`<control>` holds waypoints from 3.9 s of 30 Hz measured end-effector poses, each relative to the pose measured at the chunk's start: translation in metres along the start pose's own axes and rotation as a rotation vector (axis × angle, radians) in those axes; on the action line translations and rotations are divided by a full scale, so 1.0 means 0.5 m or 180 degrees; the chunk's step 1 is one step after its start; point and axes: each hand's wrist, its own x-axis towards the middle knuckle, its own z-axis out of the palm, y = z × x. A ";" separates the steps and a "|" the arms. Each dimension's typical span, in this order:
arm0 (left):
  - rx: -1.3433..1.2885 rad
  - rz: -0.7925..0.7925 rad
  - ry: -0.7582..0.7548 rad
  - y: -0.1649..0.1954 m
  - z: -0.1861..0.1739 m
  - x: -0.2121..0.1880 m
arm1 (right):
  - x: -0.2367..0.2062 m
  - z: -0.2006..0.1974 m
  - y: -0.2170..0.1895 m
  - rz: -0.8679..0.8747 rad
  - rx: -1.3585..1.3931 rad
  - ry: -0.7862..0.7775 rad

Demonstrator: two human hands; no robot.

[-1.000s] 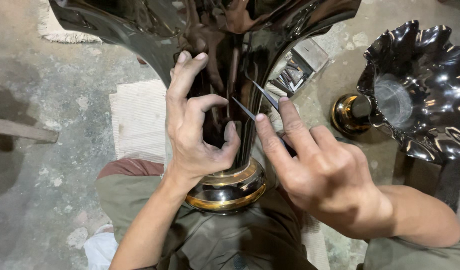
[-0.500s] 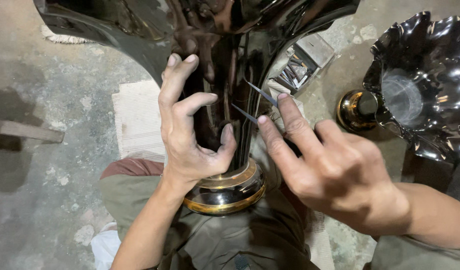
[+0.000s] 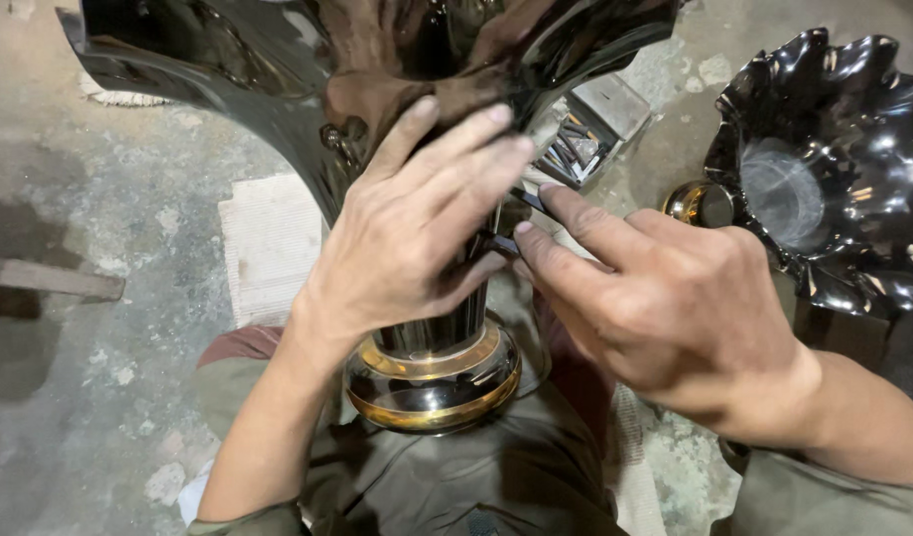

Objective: The person sits on the floor with a large black lacquered decorative vase on their lap and scrapes the seam around its gold base band using a small hand file, repositioning the vase to reach different spots, then ties a rope around the base near the end.

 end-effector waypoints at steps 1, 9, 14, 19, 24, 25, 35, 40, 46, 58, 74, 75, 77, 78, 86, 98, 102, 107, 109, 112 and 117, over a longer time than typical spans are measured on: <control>0.0017 0.0006 -0.0083 -0.001 -0.004 0.007 | 0.002 -0.002 0.000 0.0019 -0.0021 -0.0049; 0.0064 0.0247 -0.0106 -0.017 -0.023 0.020 | 0.011 -0.010 -0.005 0.0037 0.0169 0.0019; -0.0266 0.0243 -0.0218 -0.029 -0.037 0.021 | 0.017 -0.011 -0.005 0.0004 0.0050 -0.0016; -0.0161 0.0279 -0.0230 -0.034 -0.042 0.023 | 0.019 -0.014 -0.004 -0.0049 0.0109 -0.0069; -0.0168 0.0281 -0.0177 -0.038 -0.040 0.019 | 0.021 -0.012 -0.004 -0.0081 0.0080 -0.0128; -0.0168 0.0287 -0.0179 -0.039 -0.040 0.017 | 0.021 -0.011 -0.005 -0.0094 0.0040 -0.0120; -0.0162 0.0314 -0.0151 -0.047 -0.036 0.012 | 0.024 -0.008 -0.011 -0.0076 -0.0049 -0.0191; -0.0149 0.0292 -0.0124 -0.044 -0.037 0.011 | 0.024 -0.010 -0.016 -0.0073 -0.0107 -0.0152; -0.0190 0.0240 -0.0154 -0.049 -0.030 0.002 | 0.022 -0.004 -0.012 -0.0057 -0.0076 -0.0235; -0.0058 -0.0691 0.0892 -0.031 0.019 -0.087 | 0.034 -0.014 -0.052 0.0212 -0.0093 -0.0354; -0.0054 -0.0913 0.0578 -0.023 0.013 -0.081 | 0.060 -0.029 -0.087 0.0470 0.0039 -0.0639; -0.0045 -0.0914 0.0580 -0.023 0.014 -0.081 | 0.060 -0.026 -0.093 0.0459 -0.0017 -0.0541; -0.0006 -0.0927 0.0590 -0.022 0.017 -0.079 | 0.060 -0.022 -0.097 0.0415 -0.0181 -0.0444; 0.0008 -0.0928 0.0593 -0.022 0.018 -0.078 | 0.059 -0.022 -0.098 0.0381 -0.0285 -0.0441; 0.0039 -0.0941 0.0595 -0.021 0.015 -0.072 | 0.043 -0.014 -0.056 -0.0128 -0.0281 -0.0178; 0.0039 -0.0797 0.0998 -0.042 0.045 -0.085 | 0.031 -0.009 -0.011 -0.0325 -0.0535 -0.0265; -0.0375 -0.0780 0.2338 -0.059 0.075 -0.114 | 0.039 -0.015 -0.022 -0.0030 -0.0283 -0.0479; -0.0704 -0.1850 0.2462 -0.058 0.096 -0.150 | 0.058 -0.046 -0.058 0.0265 0.0251 -0.0629; -0.0863 -0.1967 0.2371 -0.057 0.093 -0.158 | 0.070 -0.058 -0.074 0.0355 0.0294 -0.0760; -0.0998 -0.1990 0.2250 -0.055 0.087 -0.158 | 0.086 -0.069 -0.101 0.0509 0.0225 -0.1029; -0.0584 -0.2041 0.2114 -0.055 0.077 -0.152 | 0.104 -0.066 -0.131 0.0586 -0.0262 -0.1465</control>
